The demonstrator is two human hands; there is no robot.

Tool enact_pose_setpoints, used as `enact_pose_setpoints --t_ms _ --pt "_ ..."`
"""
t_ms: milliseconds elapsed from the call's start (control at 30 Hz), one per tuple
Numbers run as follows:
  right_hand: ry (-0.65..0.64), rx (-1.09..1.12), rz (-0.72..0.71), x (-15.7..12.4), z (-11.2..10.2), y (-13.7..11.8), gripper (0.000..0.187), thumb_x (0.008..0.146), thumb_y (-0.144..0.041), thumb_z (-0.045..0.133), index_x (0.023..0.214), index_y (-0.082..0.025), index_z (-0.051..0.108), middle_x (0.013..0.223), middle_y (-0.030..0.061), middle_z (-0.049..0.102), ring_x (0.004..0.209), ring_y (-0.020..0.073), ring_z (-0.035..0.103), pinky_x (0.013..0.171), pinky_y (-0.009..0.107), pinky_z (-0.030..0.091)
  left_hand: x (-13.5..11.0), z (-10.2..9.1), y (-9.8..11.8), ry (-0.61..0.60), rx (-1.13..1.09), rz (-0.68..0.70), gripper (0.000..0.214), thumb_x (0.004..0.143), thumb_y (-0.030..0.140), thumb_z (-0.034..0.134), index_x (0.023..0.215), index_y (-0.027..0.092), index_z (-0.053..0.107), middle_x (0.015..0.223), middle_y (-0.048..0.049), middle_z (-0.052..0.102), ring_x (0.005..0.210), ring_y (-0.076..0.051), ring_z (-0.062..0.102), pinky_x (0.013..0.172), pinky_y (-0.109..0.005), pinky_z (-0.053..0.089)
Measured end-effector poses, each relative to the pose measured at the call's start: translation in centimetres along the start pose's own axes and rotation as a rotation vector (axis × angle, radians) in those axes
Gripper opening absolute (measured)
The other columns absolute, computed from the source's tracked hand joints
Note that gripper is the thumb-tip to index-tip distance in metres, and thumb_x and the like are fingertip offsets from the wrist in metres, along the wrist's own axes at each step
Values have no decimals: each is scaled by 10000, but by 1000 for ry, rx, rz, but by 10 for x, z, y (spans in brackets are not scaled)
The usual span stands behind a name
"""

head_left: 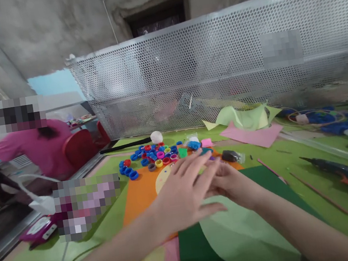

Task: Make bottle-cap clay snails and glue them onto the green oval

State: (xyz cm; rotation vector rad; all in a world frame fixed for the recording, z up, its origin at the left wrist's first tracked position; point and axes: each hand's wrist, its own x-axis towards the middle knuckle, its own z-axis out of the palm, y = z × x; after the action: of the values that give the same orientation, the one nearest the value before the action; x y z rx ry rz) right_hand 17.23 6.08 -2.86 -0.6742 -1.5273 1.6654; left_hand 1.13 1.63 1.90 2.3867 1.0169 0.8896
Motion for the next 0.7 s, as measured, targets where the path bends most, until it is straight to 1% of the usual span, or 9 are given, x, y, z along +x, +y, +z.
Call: enact_pose_setpoints --t_ms 33,100,167,267,367,467,567,633,700 --pt "-29 40 14 0 0 -2 510 758 -462 669 1179 -216 520 915 41 658 786 172 662 774 353 540 3 1 -7 -27 72 -13 620 779 409 683 1317 175 482 1441 -135 389 1350 -344 268 1119 -495 121" --pt "-52 57 26 -1 0 -5 547 756 -475 674 1193 -206 484 872 25 643 754 162 660 788 368 539 5 3 -19 -58 96 -67 508 893 344 538 1358 174 424 1451 -122 376 1348 -301 296 1101 -480 205" --pt "-67 47 36 -2 -1 -7 510 790 -531 615 1153 -191 505 821 20 630 765 172 658 800 391 537 2 4 -24 -86 64 -87 450 937 304 449 1374 211 398 1462 -84 365 1347 -272 309 1084 -462 266" --pt "-21 -32 48 -3 -3 -6 514 855 -595 475 1155 -182 531 806 40 635 825 204 655 803 413 532 -5 6 -25 -74 -102 -134 420 956 309 403 1376 294 391 1459 -27 377 1332 -251 343 1076 -453 293" --pt "121 -166 17 -2 -5 3 574 866 -614 434 1269 -206 471 997 91 642 971 252 618 827 444 507 -6 10 -25 -3 -370 -203 392 956 288 406 1346 302 440 1424 -19 434 1295 -233 404 1067 -437 322" --pt "281 -258 -104 -1 -7 12 660 860 -659 375 1382 -258 327 1268 107 527 1191 261 478 964 455 409 1 16 -28 -8 -496 -189 393 924 195 434 1298 291 506 1372 0 498 1280 -224 428 1081 -446 308" --pt "420 -294 -282 0 -9 17 647 901 -639 256 1439 -294 162 1378 76 425 1278 214 379 1049 418 315 9 29 -26 -17 -505 -175 425 884 119 424 1266 260 547 1366 9 500 1320 -227 369 1131 -464 194" --pt "525 -327 -428 1 -11 19 601 926 -596 228 1444 -306 132 1405 65 387 1293 208 353 1060 424 294 11 44 -20 -11 -518 -172 505 877 99 390 1364 224 427 1465 1 352 1371 -228 261 1150 -457 120" --pt "595 -359 -541 1 -12 19 573 933 -576 222 1439 -315 155 1435 55 344 1308 219 325 1067 440 273 12 63 -14 -35 -558 -157 641 863 100 396 1461 206 188 1517 -21 227 1388 -233 208 1151 -440 148"
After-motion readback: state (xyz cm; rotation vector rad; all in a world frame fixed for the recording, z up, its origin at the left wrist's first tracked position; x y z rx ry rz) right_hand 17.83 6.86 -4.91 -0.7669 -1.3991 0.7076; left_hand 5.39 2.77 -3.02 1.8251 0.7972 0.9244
